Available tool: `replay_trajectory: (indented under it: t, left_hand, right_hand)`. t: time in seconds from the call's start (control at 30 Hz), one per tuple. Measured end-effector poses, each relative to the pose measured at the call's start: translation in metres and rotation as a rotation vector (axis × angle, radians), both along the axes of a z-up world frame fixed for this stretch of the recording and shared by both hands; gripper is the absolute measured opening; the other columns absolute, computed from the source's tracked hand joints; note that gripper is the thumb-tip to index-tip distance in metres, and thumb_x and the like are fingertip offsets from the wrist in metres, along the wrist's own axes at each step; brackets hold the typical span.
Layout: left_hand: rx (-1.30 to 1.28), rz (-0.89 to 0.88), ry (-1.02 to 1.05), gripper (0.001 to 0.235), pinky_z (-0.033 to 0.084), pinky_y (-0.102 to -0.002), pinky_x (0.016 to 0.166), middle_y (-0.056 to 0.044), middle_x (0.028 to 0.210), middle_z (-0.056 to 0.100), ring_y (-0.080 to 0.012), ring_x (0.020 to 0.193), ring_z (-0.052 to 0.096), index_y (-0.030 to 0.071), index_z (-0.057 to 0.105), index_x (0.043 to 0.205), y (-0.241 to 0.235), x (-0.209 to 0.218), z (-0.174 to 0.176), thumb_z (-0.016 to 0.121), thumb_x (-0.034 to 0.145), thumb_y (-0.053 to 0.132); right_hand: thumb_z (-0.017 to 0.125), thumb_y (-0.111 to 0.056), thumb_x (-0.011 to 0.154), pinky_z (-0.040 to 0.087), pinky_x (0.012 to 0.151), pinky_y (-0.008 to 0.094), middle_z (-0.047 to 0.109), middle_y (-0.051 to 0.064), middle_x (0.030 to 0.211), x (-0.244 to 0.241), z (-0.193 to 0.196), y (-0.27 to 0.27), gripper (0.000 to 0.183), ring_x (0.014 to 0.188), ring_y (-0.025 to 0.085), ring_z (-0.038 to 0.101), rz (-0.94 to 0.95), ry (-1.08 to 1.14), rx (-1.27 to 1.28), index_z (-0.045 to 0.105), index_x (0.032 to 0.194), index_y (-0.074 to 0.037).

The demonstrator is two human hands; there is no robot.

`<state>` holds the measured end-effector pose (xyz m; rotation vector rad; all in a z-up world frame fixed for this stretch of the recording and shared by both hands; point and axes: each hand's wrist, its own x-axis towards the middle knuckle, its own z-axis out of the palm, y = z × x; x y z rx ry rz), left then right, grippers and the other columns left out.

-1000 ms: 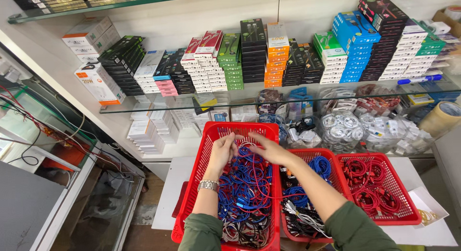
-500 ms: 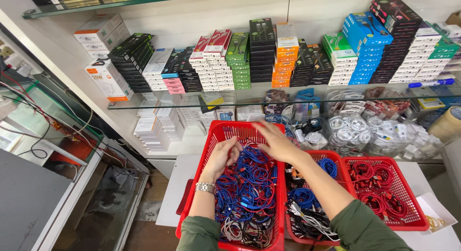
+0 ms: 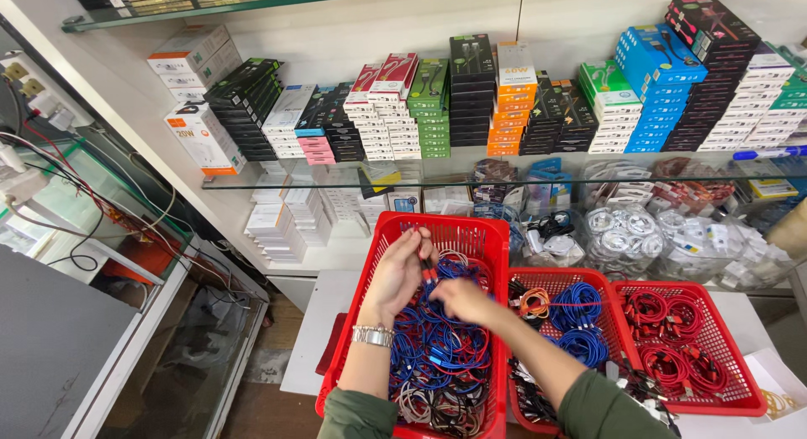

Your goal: The person sorts tangled cables from a mixed basket into three separate red baskets by color. They repeatedly pick up individual cables, separate them, and place them into the appropriate basket based on color.

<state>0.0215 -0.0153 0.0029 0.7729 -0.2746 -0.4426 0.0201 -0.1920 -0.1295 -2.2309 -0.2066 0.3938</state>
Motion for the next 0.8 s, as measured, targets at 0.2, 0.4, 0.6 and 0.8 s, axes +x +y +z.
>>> replay_trajectory:
  t: [0.2, 0.4, 0.6, 0.8]
  left_hand:
    - [0.982, 0.138, -0.567, 0.022, 0.054, -0.027, 0.09, -0.006, 0.095, 0.076, -0.0135, 0.097, 0.073, -0.001, 0.062, 0.099, 0.027, 0.027, -0.017, 0.047, 0.103, 0.016]
    - [0.33, -0.3, -0.116, 0.036, 0.054, -0.037, 0.09, 0.003, 0.075, 0.052, -0.0129, 0.072, 0.053, 0.0, 0.063, 0.102, 0.015, -0.005, -0.037, 0.044, 0.117, 0.027]
    - [-0.091, -0.062, -0.03, 0.016, 0.05, -0.043, 0.112, -0.005, 0.088, 0.068, -0.0211, 0.093, 0.064, 0.003, 0.06, 0.105, -0.008, -0.002, -0.014, 0.049, 0.104, 0.015]
    - [1.199, 0.32, -0.55, 0.023, 0.057, -0.04, 0.089, -0.011, 0.096, 0.077, -0.0236, 0.094, 0.074, 0.003, 0.062, 0.104, -0.004, 0.01, -0.013, 0.047, 0.102, 0.02]
  right_hand:
    - [0.052, -0.028, 0.108, 0.051, 0.064, 0.03, 0.06, 0.003, 0.074, -0.031, 0.073, 0.004, 0.036, 0.067, 0.012, 0.055, 0.44, 0.04, 0.248, 0.076, 0.115, -0.003]
    - [0.068, -0.028, 0.095, 0.056, 0.083, 0.031, 0.078, 0.006, 0.094, 0.026, 0.115, -0.074, 0.028, 0.09, 0.013, 0.07, -0.118, -0.291, 0.368, 0.074, 0.104, -0.003]
    - [0.056, -0.027, 0.107, 0.04, 0.063, 0.031, 0.052, -0.001, 0.074, -0.023, 0.057, -0.012, 0.033, 0.067, 0.011, 0.047, -0.329, -0.009, 0.455, 0.074, 0.098, 0.0]
    - [0.058, -0.027, 0.102, 0.046, 0.064, 0.026, 0.061, -0.005, 0.08, -0.037, 0.078, -0.009, 0.026, 0.068, 0.006, 0.05, 0.188, 0.072, 0.354, 0.072, 0.114, -0.008]
